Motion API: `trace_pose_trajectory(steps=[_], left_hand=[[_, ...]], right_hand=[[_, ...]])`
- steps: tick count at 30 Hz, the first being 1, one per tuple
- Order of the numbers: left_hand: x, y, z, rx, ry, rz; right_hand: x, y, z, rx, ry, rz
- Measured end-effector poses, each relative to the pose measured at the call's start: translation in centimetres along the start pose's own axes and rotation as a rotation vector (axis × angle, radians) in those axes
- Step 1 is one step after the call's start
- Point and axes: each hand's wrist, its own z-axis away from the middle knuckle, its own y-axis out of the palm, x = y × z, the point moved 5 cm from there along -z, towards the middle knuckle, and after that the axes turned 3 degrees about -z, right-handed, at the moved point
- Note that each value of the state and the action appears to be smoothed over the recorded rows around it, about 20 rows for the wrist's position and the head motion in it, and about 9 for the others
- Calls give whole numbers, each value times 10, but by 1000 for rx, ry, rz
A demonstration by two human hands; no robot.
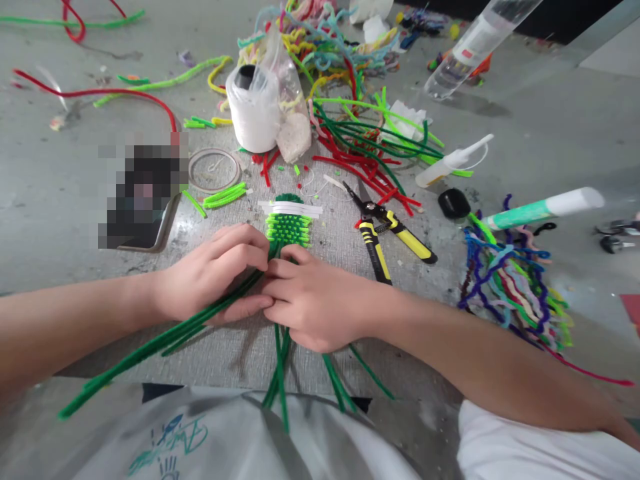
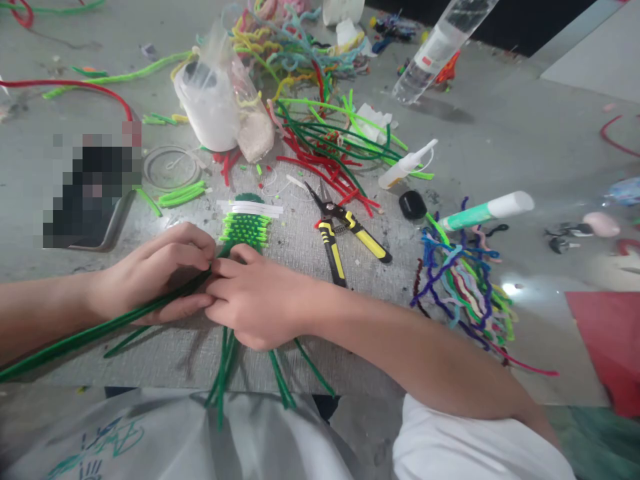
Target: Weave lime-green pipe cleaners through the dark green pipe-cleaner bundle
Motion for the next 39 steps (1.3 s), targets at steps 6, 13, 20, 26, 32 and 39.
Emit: trace_pose_trajectory(steps=[6,13,20,26,32,39], left_hand=[[3,6,5,-1,-21,33],[-2,4,-4,12,-2,-9],[-8,-1,-11,68,24,-18],[-5,2,-7,45,9,-34],[-3,11,1,112,-47,-98],[-7,12,0,162,-22,-76]], right_hand=[[-5,-3,9,-225,-114,141],[-19,-8,18,-433,-93,195],[-13,-16,18,-365,-134,258],[-9,-18,16,-365,94,255],[10,-7,23,-551,358,-26],[31,9,22,-642,486,-33]])
